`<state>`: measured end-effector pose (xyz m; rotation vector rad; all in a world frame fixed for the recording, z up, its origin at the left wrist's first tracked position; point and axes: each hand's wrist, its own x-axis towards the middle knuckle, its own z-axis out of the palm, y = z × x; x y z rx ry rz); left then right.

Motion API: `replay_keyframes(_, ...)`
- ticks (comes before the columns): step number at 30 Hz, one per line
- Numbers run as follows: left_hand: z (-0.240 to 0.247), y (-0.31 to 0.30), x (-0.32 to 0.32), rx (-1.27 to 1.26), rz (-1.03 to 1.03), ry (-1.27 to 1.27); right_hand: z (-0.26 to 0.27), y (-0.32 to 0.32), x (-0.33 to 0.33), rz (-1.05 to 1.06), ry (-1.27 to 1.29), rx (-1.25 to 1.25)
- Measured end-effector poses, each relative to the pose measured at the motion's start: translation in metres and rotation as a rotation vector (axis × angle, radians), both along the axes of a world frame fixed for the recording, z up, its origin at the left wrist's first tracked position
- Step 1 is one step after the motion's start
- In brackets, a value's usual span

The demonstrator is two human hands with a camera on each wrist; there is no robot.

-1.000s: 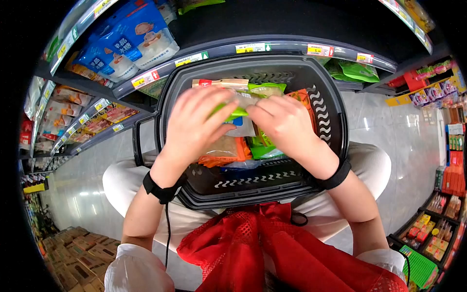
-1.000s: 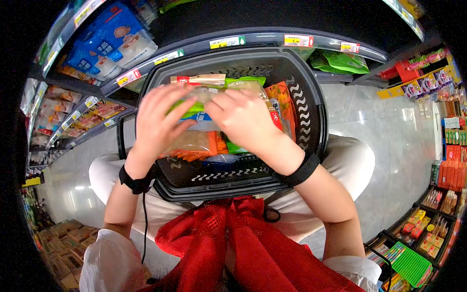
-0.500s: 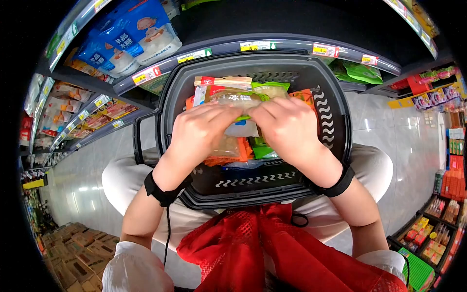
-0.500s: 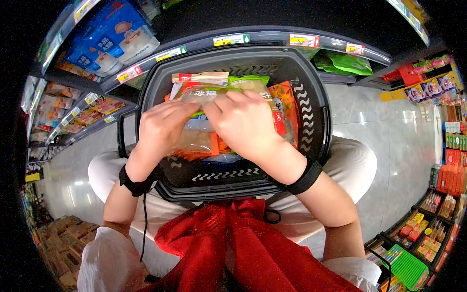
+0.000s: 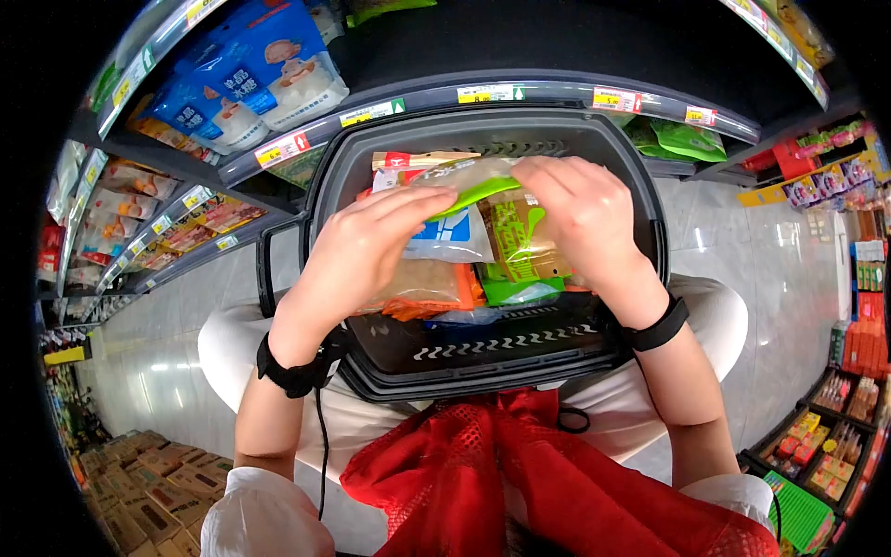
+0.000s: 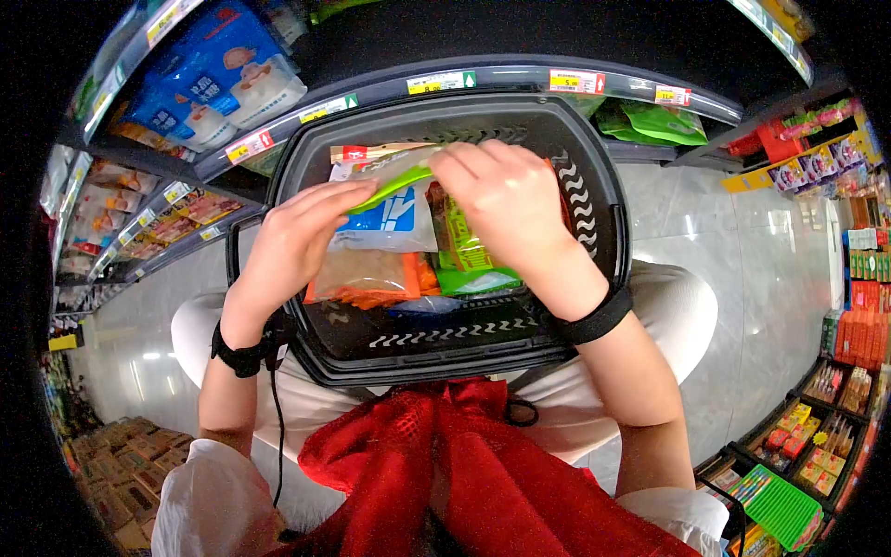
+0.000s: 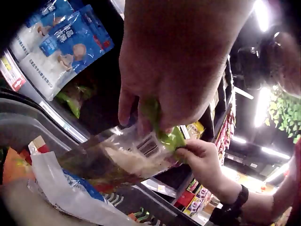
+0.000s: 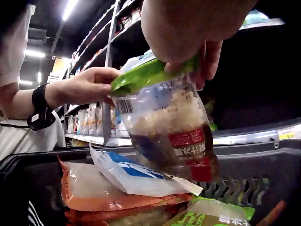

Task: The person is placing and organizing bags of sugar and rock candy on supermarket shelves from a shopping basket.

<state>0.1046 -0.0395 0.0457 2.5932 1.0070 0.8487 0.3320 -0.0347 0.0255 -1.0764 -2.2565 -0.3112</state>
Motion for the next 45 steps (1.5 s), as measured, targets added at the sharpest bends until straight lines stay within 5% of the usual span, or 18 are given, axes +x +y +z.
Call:
replay_keyframes(5,-0.001,0.001,-0.024,-0.111,0.045,0.171,-0.008,0.005,0.012,-0.018,-0.029,-0.006)
replay_keyframes(11,-0.008,0.002,-0.007,0.091,0.042,0.105,-0.004,-0.006,0.001,-0.010,-0.074,-0.011)
replay_keyframes(45,-0.028,0.026,0.001,0.047,0.083,0.030,-0.001,0.009,0.016,-0.077,-0.032,-0.038)
